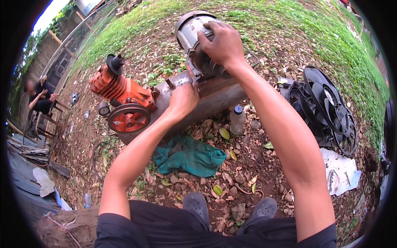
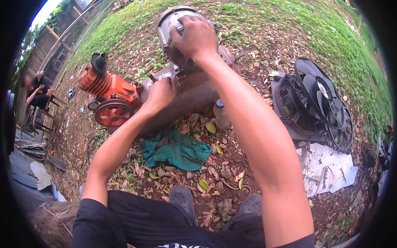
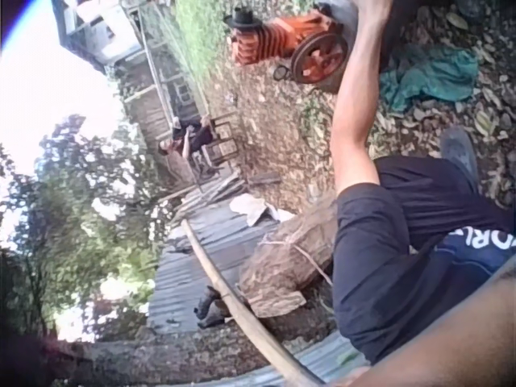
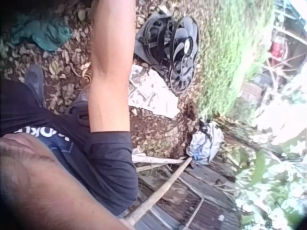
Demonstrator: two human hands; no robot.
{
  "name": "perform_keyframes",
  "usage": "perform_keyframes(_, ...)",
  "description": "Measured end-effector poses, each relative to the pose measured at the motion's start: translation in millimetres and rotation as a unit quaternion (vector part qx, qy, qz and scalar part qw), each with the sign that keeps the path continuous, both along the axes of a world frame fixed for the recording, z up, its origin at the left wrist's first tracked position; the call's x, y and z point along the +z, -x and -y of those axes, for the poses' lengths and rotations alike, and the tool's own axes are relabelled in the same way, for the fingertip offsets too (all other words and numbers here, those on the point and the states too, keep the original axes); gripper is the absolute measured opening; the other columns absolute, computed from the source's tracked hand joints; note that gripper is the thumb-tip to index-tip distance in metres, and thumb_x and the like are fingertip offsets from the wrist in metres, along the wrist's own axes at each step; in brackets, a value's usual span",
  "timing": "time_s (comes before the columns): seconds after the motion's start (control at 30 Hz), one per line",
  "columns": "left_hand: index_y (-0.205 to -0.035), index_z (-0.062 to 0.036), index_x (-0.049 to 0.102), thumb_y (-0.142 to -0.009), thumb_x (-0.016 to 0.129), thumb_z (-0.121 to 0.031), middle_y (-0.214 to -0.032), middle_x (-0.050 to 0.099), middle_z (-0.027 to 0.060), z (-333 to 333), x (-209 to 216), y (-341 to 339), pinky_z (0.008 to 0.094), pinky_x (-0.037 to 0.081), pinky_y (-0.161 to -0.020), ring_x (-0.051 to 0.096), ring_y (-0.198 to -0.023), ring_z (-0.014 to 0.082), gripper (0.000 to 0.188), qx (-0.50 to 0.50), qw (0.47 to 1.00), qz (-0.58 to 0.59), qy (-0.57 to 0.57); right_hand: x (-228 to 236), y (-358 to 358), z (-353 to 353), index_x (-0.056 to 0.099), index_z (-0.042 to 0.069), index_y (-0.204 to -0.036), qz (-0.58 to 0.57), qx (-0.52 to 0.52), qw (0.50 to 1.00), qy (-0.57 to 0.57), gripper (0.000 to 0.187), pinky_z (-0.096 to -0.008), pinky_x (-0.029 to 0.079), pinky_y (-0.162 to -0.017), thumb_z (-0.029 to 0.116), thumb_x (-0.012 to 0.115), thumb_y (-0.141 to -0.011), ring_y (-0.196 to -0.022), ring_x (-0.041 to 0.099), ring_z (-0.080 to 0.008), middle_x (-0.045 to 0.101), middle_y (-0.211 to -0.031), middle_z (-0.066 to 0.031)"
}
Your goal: The person assembles a motor and engine setup by hand, securing bolts and tightening nuts on the motor housing. They then place a drive belt around the pulleys of the engine and motor, adjusting it into position.
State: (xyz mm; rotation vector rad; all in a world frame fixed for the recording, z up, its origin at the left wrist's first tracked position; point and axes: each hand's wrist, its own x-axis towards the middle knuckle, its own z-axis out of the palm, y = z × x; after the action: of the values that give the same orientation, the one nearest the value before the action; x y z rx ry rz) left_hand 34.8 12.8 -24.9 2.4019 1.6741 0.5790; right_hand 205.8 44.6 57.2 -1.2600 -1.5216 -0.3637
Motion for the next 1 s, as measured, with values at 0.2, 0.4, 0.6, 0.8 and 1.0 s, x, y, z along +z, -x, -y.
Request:
perform_keyframes(0.2,-0.084,0.0082,0.066,-0.097,0.045,-0.033,-0.084,0.065,0.0315,0.8,5.8,-4.3,0.0546,0.049,-0.078,0.063,-0.085,0.0483,0.048,0.039,0.999,0.005,0.032,1.0,-1.3,0.2,0.069,0.003,-0.106,0.002,-0.005,1.000,-0.003,0.043,-0.0422,0.044,-0.096,0.038,0.063,-0.081,-0.103,0.062,-0.0337,0.068,-0.105,-0.0183)
perform_keyframes(0.4,-0.088,0.0094,0.066,-0.097,0.044,-0.033,-0.090,0.065,0.0320,-8.0,8.5,-22.0,0.0536,0.049,-0.083,0.062,-0.092,0.0486,0.049,0.060,0.987,0.082,0.123,2.8,0.5,0.1,0.069,0.003,-0.106,0.010,0.001,1.000,0.003,0.043,-0.0415,0.046,-0.096,0.038,0.062,-0.082,-0.105,0.062,-0.0334,0.068,-0.108,-0.0174)
perform_keyframes(0.6,-0.095,0.0050,0.065,-0.099,0.042,-0.039,-0.091,0.066,0.0294,-12.1,6.1,-8.5,0.0508,0.049,-0.082,0.064,-0.092,0.0431,0.050,0.046,0.996,-0.016,0.079,3.9,-1.0,3.6,0.068,0.002,-0.108,0.010,0.006,1.000,0.021,0.041,-0.0396,0.046,-0.096,0.036,0.064,-0.084,-0.107,0.061,-0.0351,0.066,-0.111,-0.0200)
perform_keyframes(0.8,-0.107,-0.0169,0.065,-0.097,0.046,-0.040,-0.081,0.064,0.0133,-52.5,-10.7,36.2,0.0447,0.048,-0.073,0.064,-0.080,0.0344,0.031,-0.050,0.960,-0.170,-0.217,7.8,1.3,5.0,0.068,0.002,-0.108,0.008,0.012,1.000,0.017,0.041,-0.0391,0.046,-0.097,0.036,0.063,-0.085,-0.108,0.061,-0.0346,0.066,-0.111,-0.0198)
perform_keyframes(1.0,-0.102,-0.0171,0.065,-0.096,0.051,-0.035,-0.081,0.063,0.0081,-68.6,-9.2,51.0,0.0408,0.048,-0.072,0.063,-0.081,0.0273,0.024,-0.132,0.923,-0.157,-0.326,5.2,1.0,1.4,0.069,0.002,-0.105,0.006,0.012,1.000,-0.003,0.040,-0.0406,0.046,-0.096,0.035,0.062,-0.083,-0.106,0.062,-0.0327,0.068,-0.109,-0.0170)
